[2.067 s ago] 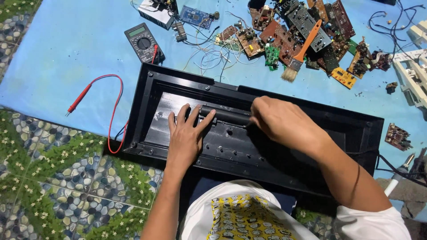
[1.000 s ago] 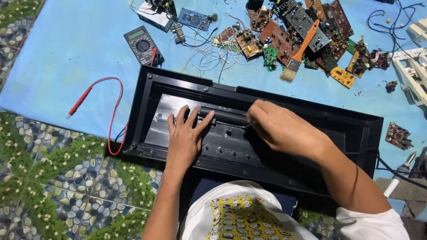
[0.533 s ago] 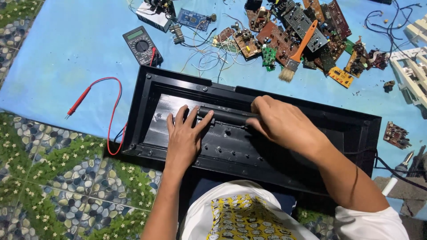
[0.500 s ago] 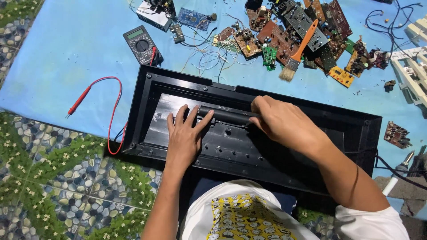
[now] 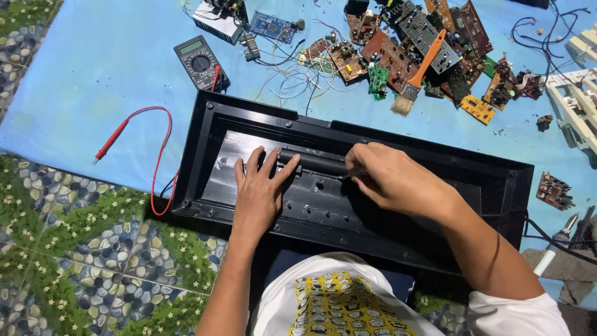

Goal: The person removes screws from the interior of a keyboard case using a manual screwdriver.

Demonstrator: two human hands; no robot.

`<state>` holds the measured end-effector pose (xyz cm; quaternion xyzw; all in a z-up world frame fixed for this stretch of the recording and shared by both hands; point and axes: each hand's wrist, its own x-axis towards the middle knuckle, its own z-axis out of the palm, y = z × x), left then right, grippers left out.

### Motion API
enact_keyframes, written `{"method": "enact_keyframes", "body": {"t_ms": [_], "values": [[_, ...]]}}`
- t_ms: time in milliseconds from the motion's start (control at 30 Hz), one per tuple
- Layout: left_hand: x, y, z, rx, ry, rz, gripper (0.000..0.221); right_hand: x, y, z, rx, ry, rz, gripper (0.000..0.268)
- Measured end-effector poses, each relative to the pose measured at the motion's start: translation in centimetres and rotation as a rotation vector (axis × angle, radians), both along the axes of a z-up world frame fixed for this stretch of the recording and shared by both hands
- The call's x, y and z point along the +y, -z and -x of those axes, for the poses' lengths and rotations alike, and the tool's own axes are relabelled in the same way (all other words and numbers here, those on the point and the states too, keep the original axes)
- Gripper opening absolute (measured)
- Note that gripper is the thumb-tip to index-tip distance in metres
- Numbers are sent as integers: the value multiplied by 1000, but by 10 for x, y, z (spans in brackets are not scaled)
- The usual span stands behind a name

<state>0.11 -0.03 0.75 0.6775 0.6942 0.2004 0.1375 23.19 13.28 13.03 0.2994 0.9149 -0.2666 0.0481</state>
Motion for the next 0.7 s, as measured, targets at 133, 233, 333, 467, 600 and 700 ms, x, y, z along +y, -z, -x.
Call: {"method": "enact_keyframes", "body": {"t_ms": [133, 233, 333, 467, 600, 700], "values": [[-1, 5, 1, 21, 5, 0, 62, 3, 7, -3, 157, 63, 93, 17], [-1, 9, 1, 11, 2, -8, 64, 7, 17, -11, 338, 104, 24, 15], [-2, 8, 1, 21, 5, -18, 63, 4, 24, -19, 384, 193, -15, 15], [0, 6, 0, 18, 3, -12, 64, -4, 41, -15, 259, 104, -96, 15], [1, 4, 0, 9, -7, 4, 68, -15, 72, -10, 15, -65, -248, 7], [0, -7, -1, 22, -6, -5, 70, -18, 80, -11, 60, -128, -458, 3]]}}
